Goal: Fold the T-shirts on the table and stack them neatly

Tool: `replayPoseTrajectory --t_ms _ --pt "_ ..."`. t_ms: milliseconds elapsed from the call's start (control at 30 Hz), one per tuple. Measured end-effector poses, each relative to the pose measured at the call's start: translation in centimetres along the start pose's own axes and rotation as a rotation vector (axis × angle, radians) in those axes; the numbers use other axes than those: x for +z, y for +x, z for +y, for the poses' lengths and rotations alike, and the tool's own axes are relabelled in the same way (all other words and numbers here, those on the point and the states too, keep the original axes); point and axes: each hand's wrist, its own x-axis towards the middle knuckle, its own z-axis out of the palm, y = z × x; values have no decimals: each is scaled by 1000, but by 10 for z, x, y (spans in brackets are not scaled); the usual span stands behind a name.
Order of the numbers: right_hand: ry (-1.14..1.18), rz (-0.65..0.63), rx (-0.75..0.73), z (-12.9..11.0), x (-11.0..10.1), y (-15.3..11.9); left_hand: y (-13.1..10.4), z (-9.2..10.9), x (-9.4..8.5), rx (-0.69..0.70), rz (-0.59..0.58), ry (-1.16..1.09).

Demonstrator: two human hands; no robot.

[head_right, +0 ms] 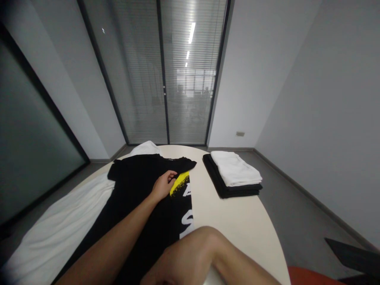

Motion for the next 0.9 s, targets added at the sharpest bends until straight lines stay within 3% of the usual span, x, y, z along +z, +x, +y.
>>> replayPoseTrajectory --t_ms 133,233,367,600,800,900 --pt "89 7 -4 17 -2 4 0 0 0 7 3 -6" --pt "105 91 -79 31 -8 1 0 -1 1 23 3 -12" --pt "-23 387 -140 49 -19 -2 1 -3 2 43 2 -18" --pt "-200 838 -57 81 -43 -1 1 -4 1 61 -3 3" --pt "-302 1290 11 129 -60 -4 -1 0 0 44 7 50" --pt "-312 1413 66 154 -65 1 -2 3 -1 37 10 94"
